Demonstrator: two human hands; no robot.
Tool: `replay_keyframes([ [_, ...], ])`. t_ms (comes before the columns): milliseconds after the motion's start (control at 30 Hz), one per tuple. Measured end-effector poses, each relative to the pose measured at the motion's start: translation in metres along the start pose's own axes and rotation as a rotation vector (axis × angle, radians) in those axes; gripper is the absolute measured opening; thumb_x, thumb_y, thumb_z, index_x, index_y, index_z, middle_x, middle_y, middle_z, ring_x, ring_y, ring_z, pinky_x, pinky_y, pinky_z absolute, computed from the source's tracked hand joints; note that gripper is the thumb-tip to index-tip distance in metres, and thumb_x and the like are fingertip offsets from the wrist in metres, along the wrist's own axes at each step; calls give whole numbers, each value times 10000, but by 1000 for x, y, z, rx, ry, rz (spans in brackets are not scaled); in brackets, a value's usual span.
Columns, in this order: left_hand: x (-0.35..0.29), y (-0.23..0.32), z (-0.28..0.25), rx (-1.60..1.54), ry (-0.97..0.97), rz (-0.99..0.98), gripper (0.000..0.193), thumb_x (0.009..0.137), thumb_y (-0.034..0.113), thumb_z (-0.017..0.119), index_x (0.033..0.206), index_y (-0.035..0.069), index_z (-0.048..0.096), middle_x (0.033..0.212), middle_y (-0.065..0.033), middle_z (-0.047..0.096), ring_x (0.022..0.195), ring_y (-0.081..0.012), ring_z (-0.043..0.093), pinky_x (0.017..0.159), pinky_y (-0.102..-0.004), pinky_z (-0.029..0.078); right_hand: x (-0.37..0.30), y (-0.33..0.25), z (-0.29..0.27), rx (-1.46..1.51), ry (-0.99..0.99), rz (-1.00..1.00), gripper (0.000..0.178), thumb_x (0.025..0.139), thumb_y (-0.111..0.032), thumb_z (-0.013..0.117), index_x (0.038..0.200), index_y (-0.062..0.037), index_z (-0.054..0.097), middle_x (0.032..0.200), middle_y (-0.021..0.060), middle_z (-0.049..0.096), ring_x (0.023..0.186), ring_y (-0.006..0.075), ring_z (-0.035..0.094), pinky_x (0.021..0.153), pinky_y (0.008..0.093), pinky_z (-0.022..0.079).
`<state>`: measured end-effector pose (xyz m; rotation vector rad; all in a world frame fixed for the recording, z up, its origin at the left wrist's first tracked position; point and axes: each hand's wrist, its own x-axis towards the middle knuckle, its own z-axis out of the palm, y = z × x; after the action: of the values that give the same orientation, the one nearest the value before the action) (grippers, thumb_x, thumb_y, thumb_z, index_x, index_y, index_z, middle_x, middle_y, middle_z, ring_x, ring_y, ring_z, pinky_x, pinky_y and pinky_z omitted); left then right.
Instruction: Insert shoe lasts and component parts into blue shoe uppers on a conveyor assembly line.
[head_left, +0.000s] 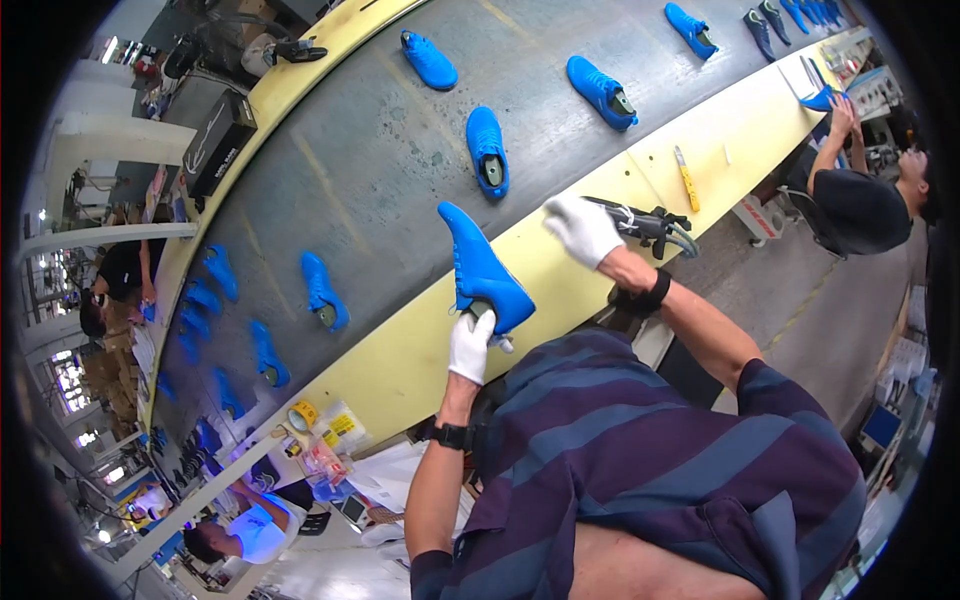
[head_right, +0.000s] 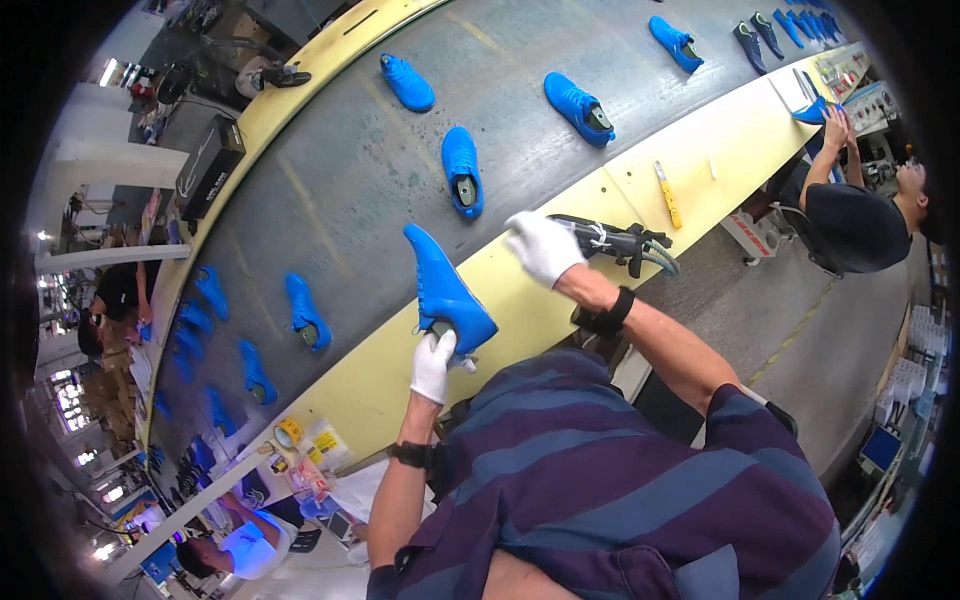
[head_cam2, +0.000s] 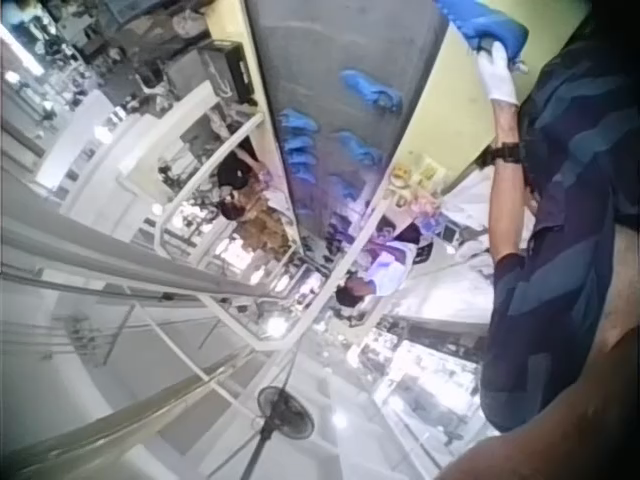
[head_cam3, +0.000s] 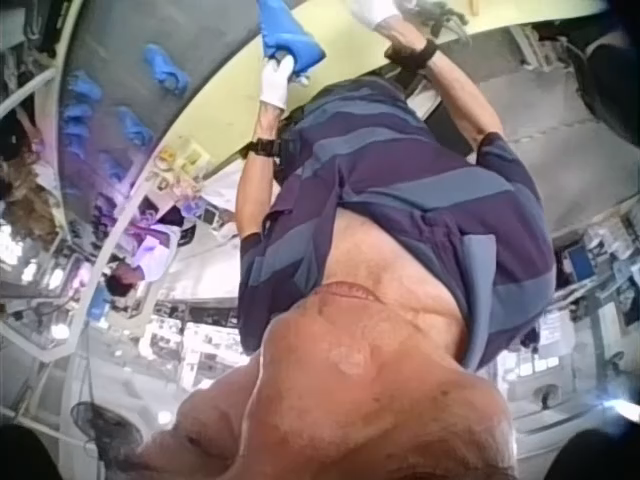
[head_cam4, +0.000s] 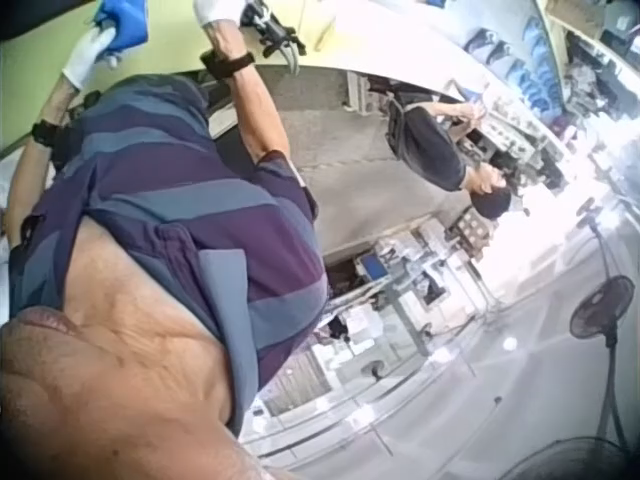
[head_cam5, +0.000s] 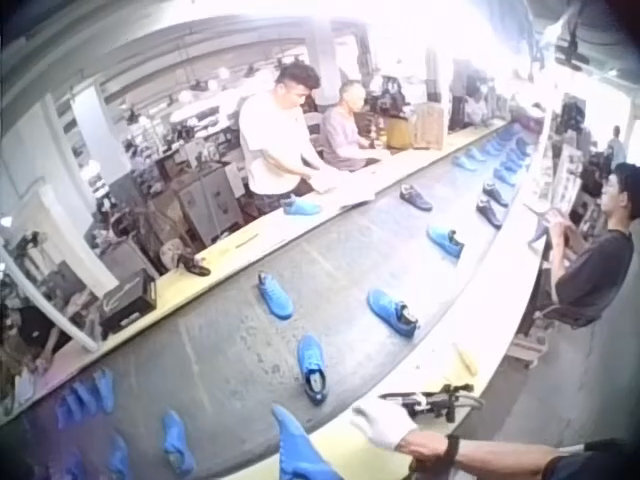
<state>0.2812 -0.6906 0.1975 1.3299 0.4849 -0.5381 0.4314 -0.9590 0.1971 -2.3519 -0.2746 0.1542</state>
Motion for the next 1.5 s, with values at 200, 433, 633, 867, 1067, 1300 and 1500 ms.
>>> replay_keyframes([
  [200, -47, 76, 40, 941, 383, 223, 328, 988, 307, 704, 1158, 31, 655, 917, -148, 739, 746, -289, 735, 702, -394, 582, -3, -104, 21, 871, -249, 269, 739, 912, -450, 773, 1403, 56, 552, 1355, 204, 637, 1194, 284, 662, 1040, 388, 523],
  [433, -72, 108, 58, 809, 613, 725, 280, 953, 302, 756, 942, 56, 623, 841, -120, 660, 750, -313, 668, 739, -430, 544, 11, -126, -12, 1600, -649, 432, 591, 955, -373, 782, 1354, 21, 596, 1178, 94, 711, 1025, 153, 697, 929, 310, 569],
  [633, -43, 102, 38, 14, 105, 358, 727, 1104, 572, 417, 1485, -45, 467, 1412, -163, 597, 1270, -260, 601, 1103, -390, 473, -1, -129, -11, 1669, -673, 449, 582, 1002, -343, 724, 1410, 41, 566, 1256, 112, 693, 1093, 163, 686, 974, 334, 563],
  [867, -31, 96, 44, -287, 11, 66, 768, 1078, 651, 390, 1479, 6, 504, 1322, -163, 655, 1165, -255, 672, 1012, -395, 559, -5, -102, -18, 1068, -446, 173, 567, 1046, -358, 633, 1426, 59, 568, 1310, 144, 686, 1162, 188, 662, 1009, 338, 527],
  [1067, -21, 91, 36, -629, -94, -231, 680, 1037, 707, 389, 1300, 123, 618, 1044, -159, 687, 856, -334, 686, 626, -469, 564, -13, -27, -19, 280, -57, 12, 410, 951, -263, 712, 1262, 2, 676, 1201, 202, 716, 1124, 310, 694, 977, 394, 533],
  [1300, 24, 32, 23, -1035, -55, -516, 685, 1055, 687, 320, 1247, 116, 644, 1066, -157, 660, 904, -326, 643, 678, -458, 552, -6, 98, -17, -344, 7, 212, 388, 883, -319, 784, 1160, -63, 693, 1047, 183, 747, 1012, 394, 715, 883, 465, 563],
  [1500, 50, 29, 38, -999, 10, -540, 693, 1074, 670, 269, 1224, 102, 637, 1044, -160, 650, 888, -335, 627, 649, -436, 571, -6, 76, -45, -112, -269, 175, 356, 878, -387, 826, 947, -61, 701, 848, 175, 725, 796, 356, 721, 729, 448, 563],
])
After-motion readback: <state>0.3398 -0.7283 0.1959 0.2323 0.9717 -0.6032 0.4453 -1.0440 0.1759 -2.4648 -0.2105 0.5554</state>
